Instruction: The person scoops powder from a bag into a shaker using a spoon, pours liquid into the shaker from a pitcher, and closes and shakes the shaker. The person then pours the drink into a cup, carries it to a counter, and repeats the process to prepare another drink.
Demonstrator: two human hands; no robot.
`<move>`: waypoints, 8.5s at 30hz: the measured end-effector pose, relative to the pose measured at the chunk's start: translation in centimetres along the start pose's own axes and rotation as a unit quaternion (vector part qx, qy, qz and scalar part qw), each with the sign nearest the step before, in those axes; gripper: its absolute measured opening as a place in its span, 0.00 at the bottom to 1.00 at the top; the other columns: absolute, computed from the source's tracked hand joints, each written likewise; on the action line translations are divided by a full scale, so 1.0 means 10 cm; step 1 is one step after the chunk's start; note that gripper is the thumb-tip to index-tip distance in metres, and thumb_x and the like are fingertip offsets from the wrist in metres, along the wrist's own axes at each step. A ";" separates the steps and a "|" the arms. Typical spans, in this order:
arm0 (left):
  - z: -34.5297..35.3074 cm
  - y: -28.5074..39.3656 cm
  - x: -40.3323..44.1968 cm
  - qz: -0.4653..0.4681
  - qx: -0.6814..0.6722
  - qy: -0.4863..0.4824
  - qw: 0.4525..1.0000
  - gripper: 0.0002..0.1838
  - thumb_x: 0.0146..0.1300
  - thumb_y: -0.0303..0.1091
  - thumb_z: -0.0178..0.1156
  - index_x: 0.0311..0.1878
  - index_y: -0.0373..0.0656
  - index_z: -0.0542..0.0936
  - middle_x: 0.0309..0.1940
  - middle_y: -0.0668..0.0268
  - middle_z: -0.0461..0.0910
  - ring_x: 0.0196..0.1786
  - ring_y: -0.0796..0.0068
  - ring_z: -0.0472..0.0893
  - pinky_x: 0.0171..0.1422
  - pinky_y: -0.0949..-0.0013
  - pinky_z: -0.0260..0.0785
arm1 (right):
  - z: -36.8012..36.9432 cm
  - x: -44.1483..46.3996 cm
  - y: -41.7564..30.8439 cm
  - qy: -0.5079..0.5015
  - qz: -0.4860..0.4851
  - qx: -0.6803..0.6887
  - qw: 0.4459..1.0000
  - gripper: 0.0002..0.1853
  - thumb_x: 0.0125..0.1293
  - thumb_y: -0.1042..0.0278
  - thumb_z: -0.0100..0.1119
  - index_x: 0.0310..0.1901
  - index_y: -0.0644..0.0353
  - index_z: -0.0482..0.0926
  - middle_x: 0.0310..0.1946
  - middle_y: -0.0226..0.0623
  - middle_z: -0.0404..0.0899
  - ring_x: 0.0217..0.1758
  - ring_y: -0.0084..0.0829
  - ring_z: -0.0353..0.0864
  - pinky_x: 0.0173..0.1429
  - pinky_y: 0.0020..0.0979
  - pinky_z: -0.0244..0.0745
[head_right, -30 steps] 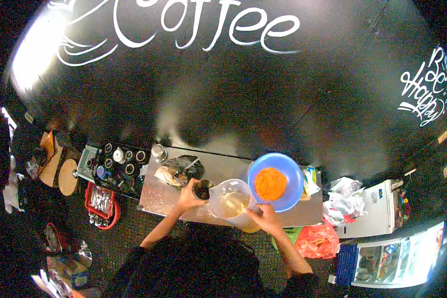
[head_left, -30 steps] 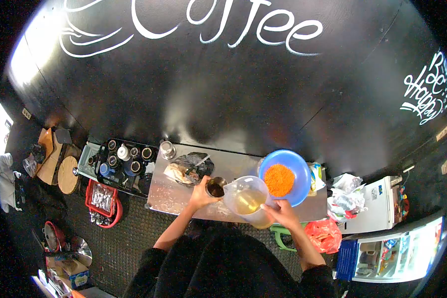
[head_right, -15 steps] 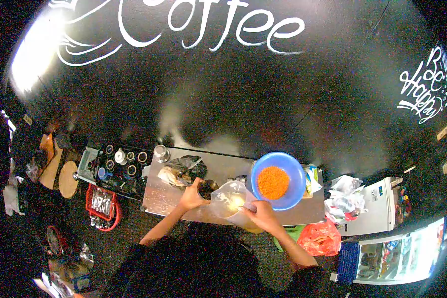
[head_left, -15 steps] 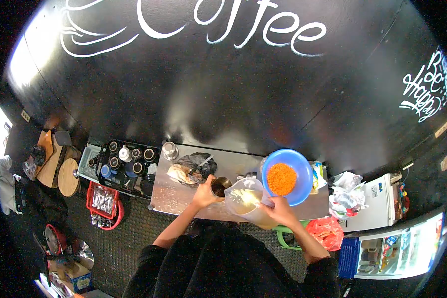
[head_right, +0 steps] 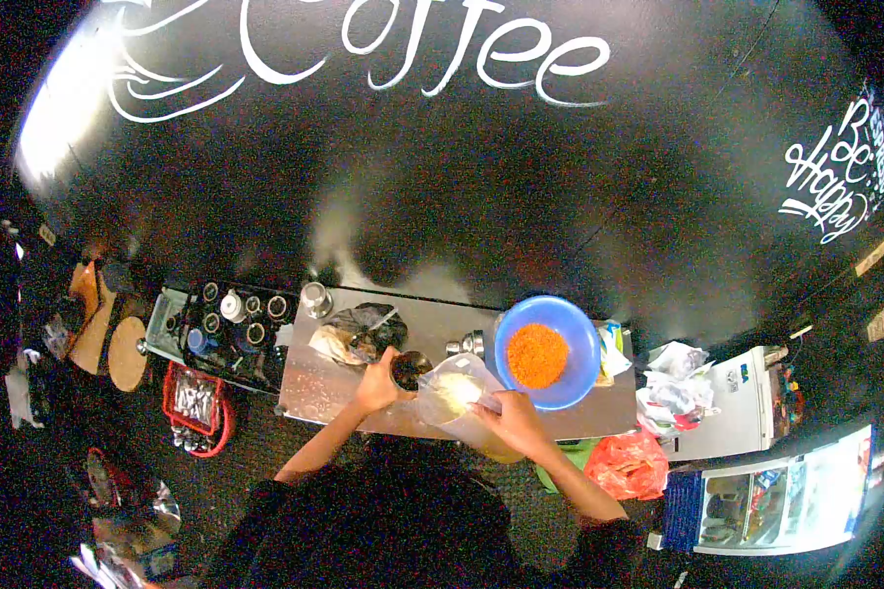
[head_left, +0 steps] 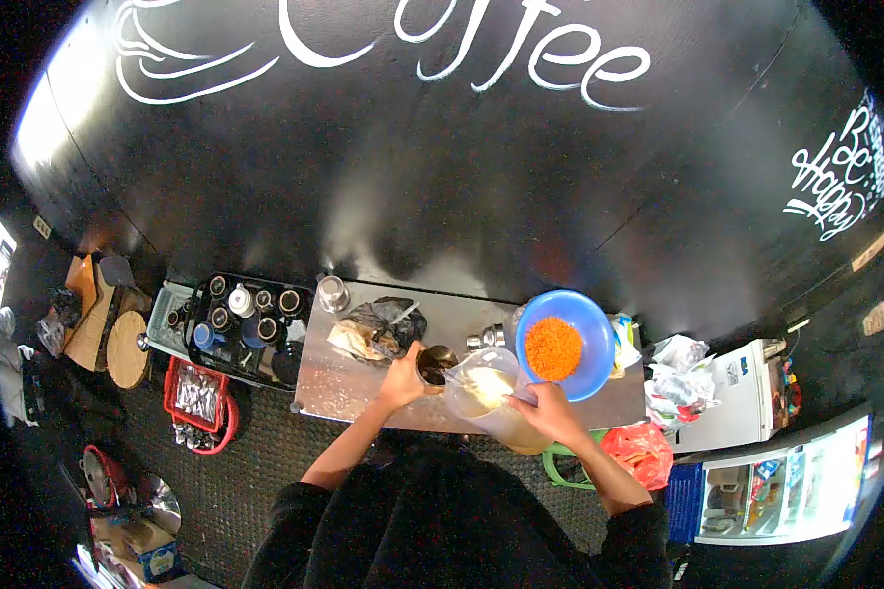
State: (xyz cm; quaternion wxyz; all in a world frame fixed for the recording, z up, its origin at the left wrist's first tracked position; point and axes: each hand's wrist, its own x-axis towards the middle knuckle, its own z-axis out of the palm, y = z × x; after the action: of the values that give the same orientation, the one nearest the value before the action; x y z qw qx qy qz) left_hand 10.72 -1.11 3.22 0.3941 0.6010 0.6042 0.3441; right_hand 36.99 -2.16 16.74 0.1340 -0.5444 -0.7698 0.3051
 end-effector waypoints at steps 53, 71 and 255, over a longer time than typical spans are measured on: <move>-0.08 0.00 0.01 0.009 0.057 -0.037 0.998 0.42 0.30 0.44 0.78 0.49 0.42 0.64 0.40 0.48 0.79 0.44 0.45 0.79 0.48 0.53 0.73 | 0.00 -0.02 -0.22 -0.052 0.057 -0.061 0.995 0.28 0.57 0.43 0.60 0.23 0.68 0.77 0.21 0.56 0.76 0.27 0.54 0.78 0.34 0.47 0.70; -0.09 -0.04 0.07 0.015 0.055 -0.049 0.997 0.42 0.30 0.45 0.78 0.48 0.41 0.64 0.37 0.47 0.80 0.42 0.46 0.80 0.47 0.55 0.73 | 0.09 -0.12 -0.04 0.006 0.035 0.063 0.997 0.28 0.59 0.49 0.63 0.18 0.69 0.70 0.10 0.38 0.59 0.16 0.27 0.56 0.23 0.37 0.56; 0.52 2.09 -0.68 0.110 -0.263 -0.217 0.934 0.44 0.37 0.35 0.76 0.61 0.35 0.66 0.53 0.63 0.73 0.56 0.72 0.71 0.63 0.66 0.62 | -0.60 -0.08 0.33 0.012 -0.316 0.417 0.852 0.52 0.29 0.65 0.78 0.61 0.62 0.62 0.52 0.35 0.69 0.57 0.30 0.67 0.63 0.33 0.61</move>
State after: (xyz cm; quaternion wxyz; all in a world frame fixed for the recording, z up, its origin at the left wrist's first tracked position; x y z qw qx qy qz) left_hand 24.61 -7.32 19.84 0.6192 0.5984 0.3221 0.3934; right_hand 43.05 -0.26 19.52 0.4472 -0.1681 -0.6989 0.5322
